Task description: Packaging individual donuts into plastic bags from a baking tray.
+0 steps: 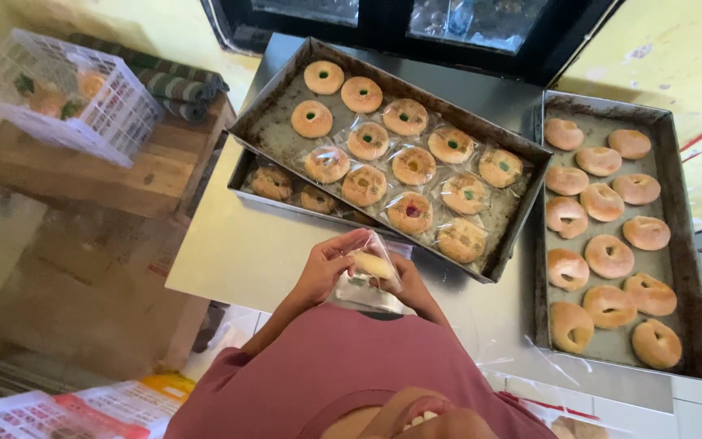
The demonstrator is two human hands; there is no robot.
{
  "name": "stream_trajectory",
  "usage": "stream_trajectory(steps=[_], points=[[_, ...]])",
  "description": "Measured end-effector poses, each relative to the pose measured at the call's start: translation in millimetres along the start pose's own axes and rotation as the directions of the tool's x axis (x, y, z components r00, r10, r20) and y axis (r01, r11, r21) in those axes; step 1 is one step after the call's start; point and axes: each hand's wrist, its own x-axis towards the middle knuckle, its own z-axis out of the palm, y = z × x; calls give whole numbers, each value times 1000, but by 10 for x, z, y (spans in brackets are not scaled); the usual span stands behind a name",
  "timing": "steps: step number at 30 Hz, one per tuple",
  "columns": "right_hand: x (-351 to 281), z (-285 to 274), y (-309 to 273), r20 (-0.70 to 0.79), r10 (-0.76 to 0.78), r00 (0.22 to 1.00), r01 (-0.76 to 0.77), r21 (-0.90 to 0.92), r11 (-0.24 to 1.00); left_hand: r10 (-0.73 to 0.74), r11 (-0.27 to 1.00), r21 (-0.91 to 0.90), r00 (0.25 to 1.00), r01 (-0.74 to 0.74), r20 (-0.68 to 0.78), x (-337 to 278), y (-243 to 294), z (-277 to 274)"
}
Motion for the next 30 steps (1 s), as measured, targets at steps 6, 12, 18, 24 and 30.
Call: stream_trajectory(steps=[6, 12, 18, 24, 30], points=[[-44, -59, 65, -49, 63, 997, -60, 57, 997, 165, 902, 409, 986, -142, -22, -63, 183, -135], [-174, -224, 323, -150, 101, 983, -94, 55, 994, 206, 964, 153, 974, -219, 98, -26, 237, -111], [-307, -35, -283, -202, 74, 977, -35, 191, 981, 27, 914, 400, 994, -65, 101, 18, -387, -130], [-284, 61, 100, -473, 225, 852, -124, 235, 964, -57, 963, 258, 996, 75, -76, -14, -328, 14], [-239, -148, 247, -335, 237, 912, -216, 99, 971, 35, 844, 525, 988, -108, 148, -18, -322, -52]])
